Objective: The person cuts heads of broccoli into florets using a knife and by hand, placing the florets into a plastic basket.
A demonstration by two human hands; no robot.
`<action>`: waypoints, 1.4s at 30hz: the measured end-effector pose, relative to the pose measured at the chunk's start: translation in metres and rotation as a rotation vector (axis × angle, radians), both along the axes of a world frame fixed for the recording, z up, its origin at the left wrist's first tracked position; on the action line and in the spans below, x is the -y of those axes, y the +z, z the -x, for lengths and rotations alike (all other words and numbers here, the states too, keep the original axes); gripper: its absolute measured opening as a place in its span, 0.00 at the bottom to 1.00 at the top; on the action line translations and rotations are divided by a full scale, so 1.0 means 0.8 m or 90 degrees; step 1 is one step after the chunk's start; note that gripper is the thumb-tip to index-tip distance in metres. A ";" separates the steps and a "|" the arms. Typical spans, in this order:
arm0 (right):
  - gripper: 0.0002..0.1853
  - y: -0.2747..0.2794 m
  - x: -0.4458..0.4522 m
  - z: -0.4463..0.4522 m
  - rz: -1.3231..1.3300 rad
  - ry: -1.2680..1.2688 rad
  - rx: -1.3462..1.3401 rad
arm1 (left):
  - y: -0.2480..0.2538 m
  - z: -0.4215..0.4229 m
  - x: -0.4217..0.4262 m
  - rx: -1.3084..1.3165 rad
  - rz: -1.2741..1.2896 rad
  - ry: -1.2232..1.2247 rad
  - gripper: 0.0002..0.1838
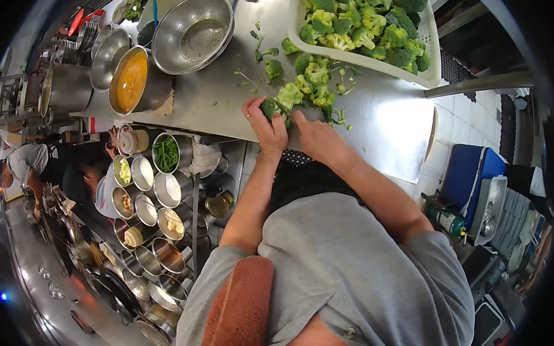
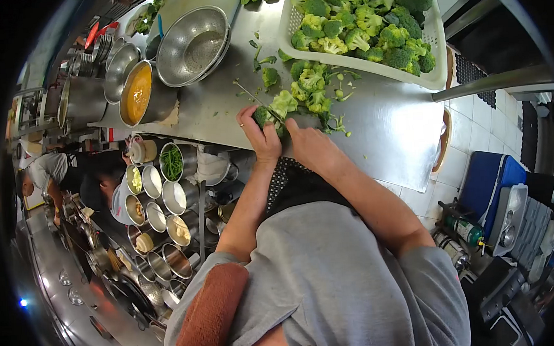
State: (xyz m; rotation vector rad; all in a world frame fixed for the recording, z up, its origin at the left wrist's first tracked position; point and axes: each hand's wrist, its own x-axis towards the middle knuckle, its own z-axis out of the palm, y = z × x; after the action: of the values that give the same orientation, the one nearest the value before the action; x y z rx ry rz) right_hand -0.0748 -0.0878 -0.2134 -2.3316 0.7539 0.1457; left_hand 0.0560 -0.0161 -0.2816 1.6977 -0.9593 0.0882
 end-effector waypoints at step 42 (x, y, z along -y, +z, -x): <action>0.17 0.005 0.027 0.045 -0.092 -0.044 0.098 | 0.041 -0.108 -0.012 -0.140 -0.297 -0.143 0.41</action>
State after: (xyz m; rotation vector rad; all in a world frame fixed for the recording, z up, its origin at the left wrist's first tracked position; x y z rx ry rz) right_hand -0.1108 -0.1094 -0.2093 -2.1505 0.7216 -0.0092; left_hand 0.1428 -0.0064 -0.2485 1.9546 -1.0485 -0.4955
